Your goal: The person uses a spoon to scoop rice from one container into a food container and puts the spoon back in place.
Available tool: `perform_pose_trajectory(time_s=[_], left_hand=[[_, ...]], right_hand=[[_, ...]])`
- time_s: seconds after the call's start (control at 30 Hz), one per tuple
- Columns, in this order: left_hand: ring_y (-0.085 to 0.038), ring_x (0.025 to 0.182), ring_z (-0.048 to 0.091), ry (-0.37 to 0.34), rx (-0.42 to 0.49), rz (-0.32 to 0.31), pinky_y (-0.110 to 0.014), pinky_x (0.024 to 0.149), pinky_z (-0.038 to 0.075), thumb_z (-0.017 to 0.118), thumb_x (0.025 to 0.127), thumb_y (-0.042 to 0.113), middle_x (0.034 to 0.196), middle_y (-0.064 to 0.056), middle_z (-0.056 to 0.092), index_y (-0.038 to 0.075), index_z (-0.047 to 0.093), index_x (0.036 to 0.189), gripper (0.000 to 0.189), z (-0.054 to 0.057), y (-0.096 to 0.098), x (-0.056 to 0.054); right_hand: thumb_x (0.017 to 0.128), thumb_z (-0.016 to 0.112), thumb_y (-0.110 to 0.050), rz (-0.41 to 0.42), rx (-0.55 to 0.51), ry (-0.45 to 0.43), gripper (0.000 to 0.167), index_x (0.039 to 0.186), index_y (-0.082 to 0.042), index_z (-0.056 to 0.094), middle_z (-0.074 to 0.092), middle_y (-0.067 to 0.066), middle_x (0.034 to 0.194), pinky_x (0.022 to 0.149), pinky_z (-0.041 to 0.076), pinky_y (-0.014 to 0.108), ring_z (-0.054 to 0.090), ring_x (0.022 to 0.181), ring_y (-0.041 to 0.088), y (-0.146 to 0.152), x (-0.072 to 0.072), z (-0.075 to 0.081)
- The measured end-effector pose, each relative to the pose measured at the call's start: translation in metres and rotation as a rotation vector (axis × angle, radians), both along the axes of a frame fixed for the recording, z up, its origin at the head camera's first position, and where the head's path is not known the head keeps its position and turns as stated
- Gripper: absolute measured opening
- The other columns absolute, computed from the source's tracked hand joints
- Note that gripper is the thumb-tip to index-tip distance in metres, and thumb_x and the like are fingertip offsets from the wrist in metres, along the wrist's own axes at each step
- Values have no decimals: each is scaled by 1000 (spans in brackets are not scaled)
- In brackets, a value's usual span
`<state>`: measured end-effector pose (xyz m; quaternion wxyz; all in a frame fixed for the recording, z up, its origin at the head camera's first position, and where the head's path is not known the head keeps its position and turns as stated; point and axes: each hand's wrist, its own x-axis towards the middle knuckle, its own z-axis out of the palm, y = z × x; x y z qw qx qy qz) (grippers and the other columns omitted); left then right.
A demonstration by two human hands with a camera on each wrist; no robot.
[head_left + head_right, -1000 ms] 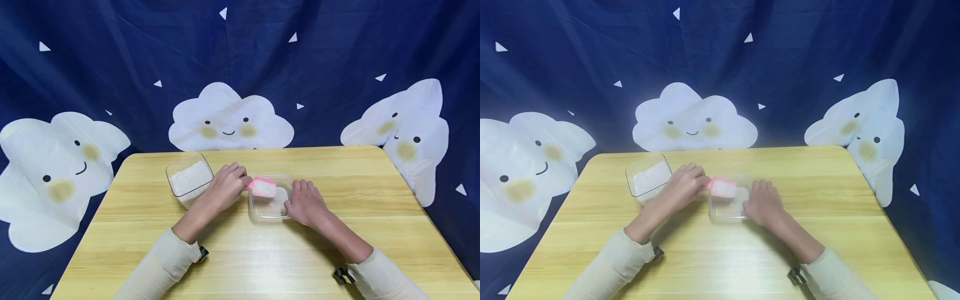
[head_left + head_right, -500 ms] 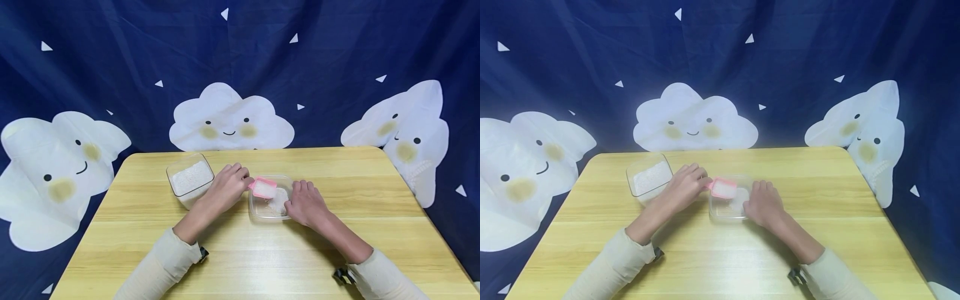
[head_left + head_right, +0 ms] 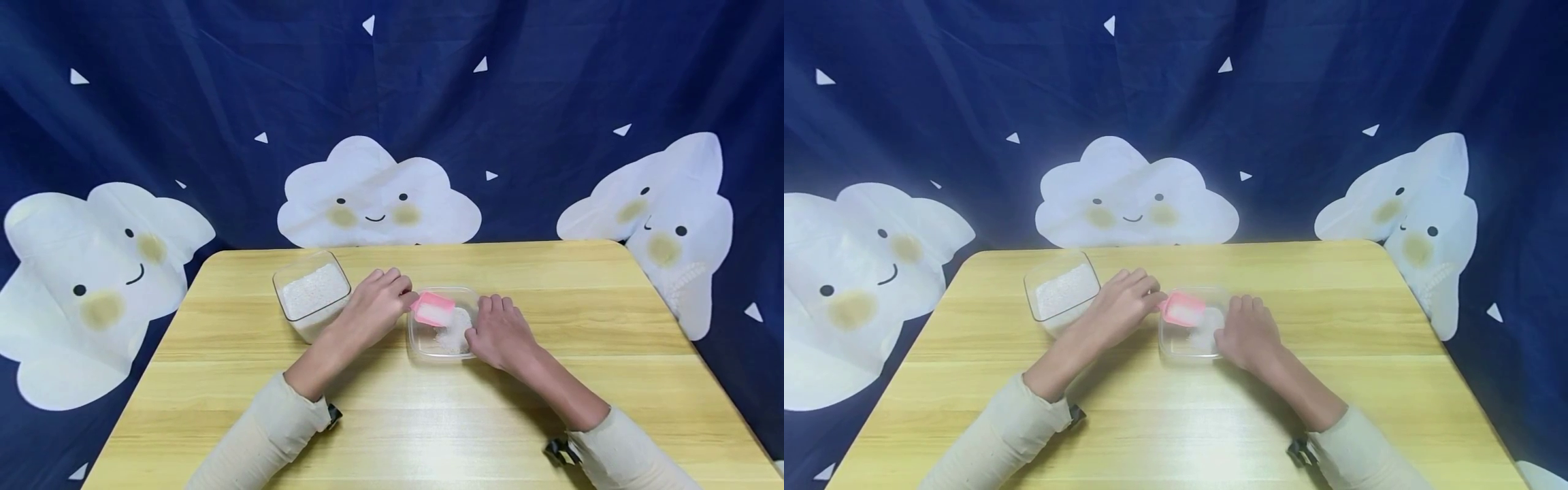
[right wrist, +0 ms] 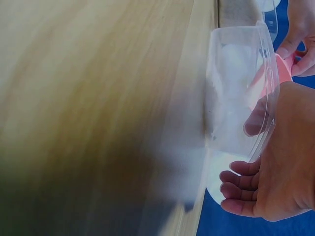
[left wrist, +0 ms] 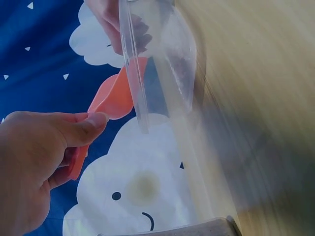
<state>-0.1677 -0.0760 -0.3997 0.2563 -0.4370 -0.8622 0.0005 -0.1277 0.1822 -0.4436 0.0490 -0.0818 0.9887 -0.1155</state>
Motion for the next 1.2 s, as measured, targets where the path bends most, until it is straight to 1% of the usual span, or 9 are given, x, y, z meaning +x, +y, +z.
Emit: perform_pose_trajectory(time_s=[0.17,0.37,0.5,0.63,0.73,0.83,0.97,1.07,1.2], left_hand=[[-16,88,58,56,-23,2,-25,71,43,72,91,7,100,1,74,16,81,102,17,1,0,1],[-16,89,56,84,-60,2,-25,73,43,70,96,12,100,2,73,16,81,107,17,2,-1,1],[-17,90,56,90,-65,-6,-25,74,43,71,94,10,101,2,73,16,81,108,18,5,-1,1],[-16,91,57,72,-64,-7,-25,74,44,74,92,8,104,1,73,15,80,111,22,8,-3,2],[-16,91,57,60,-63,1,-25,74,43,75,91,9,105,1,74,15,80,112,23,11,-4,2],[-16,90,57,64,-57,4,-25,73,42,74,92,11,104,1,73,16,80,112,21,12,-6,2],[-17,85,52,83,-48,6,-25,71,39,70,97,16,97,3,70,16,81,107,14,14,-8,0],[-17,83,50,95,-38,10,-25,70,38,68,99,22,93,4,68,16,80,104,15,15,-11,-1],[-18,84,53,105,-18,13,-26,70,39,71,97,25,94,2,68,14,80,107,17,17,-16,-3]], right_hand=[[92,48,-23,2,4,-7,44,120,11,49,50,21,106,89,44,52,47,100,37,0,0,-1],[92,49,-24,5,3,-9,45,121,11,48,50,21,106,88,44,51,46,99,37,0,0,-1],[91,49,-24,8,5,-6,45,119,11,48,50,20,104,86,43,50,46,97,36,0,0,-1],[91,49,-24,7,8,-4,44,118,11,49,49,20,104,85,43,49,46,97,35,1,0,-1],[91,48,-24,8,7,-6,44,118,11,48,49,20,105,86,43,50,46,97,36,1,0,-1],[91,48,-24,7,6,-9,44,118,10,48,49,20,104,86,43,50,45,97,36,1,0,0],[91,48,-24,8,9,-3,42,117,10,48,49,20,103,86,43,50,45,97,36,1,0,-1],[91,49,-24,9,11,4,42,116,10,48,49,19,103,86,43,49,45,96,36,1,0,-1],[91,49,-24,10,11,4,41,115,9,48,48,19,101,84,43,49,45,96,35,1,0,-2]])
